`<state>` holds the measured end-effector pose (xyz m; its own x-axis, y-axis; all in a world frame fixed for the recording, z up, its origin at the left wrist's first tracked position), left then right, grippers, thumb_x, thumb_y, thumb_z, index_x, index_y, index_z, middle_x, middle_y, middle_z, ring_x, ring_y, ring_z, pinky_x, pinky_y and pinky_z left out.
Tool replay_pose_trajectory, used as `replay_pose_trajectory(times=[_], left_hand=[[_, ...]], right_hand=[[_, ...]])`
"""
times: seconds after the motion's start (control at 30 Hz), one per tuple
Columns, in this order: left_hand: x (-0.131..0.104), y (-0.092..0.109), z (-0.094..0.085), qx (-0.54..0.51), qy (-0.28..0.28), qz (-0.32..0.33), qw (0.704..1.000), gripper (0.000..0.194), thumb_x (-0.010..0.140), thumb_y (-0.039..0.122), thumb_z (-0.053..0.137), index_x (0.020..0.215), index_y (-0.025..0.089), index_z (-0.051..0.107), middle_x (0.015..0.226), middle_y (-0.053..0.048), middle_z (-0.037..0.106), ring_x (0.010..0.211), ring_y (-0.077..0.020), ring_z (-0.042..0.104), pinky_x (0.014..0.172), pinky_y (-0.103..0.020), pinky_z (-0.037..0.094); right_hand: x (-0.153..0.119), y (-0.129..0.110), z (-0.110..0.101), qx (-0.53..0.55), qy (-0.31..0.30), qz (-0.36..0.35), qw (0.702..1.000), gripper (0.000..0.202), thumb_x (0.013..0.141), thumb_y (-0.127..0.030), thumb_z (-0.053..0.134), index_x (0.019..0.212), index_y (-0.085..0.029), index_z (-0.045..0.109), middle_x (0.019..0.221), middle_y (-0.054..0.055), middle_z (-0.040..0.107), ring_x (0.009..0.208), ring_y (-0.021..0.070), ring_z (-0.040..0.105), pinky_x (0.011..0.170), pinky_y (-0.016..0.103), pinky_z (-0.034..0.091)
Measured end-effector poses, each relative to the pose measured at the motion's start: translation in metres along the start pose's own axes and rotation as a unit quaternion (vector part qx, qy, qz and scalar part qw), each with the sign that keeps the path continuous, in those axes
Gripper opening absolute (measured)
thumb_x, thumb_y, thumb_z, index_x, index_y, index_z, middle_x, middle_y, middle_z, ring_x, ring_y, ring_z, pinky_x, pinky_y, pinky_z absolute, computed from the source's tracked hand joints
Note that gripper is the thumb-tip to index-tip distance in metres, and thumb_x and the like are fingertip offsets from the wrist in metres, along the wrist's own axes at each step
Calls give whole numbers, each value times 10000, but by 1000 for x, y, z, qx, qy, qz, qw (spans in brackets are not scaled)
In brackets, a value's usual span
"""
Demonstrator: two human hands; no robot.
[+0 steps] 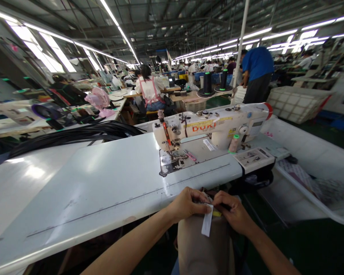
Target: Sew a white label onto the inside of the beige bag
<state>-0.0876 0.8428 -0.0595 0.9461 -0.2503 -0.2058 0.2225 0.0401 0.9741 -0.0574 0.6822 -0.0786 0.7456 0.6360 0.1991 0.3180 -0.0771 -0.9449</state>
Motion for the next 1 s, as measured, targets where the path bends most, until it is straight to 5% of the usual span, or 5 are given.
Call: replay_pose_trajectory(times=[1.0], left_hand=[[1, 0, -1, 8, 13, -30, 999, 190, 598, 270, 814, 674, 117, 732, 758, -31, 660, 682, -120, 535, 620, -228, 413]], right_hand=[[-3, 3, -1, -9, 42, -17, 999, 152, 881, -251, 570, 815, -232, 705, 825, 3, 556, 805, 118, 571, 758, 244, 426]])
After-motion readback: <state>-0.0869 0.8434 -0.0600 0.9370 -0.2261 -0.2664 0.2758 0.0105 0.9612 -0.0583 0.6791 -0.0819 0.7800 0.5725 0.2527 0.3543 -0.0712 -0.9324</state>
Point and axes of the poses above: each hand's wrist, its own x-axis towards the middle knuckle, its own z-axis out of the palm, y = z × x, the point moved 4 cm from there along x, towards the middle knuckle
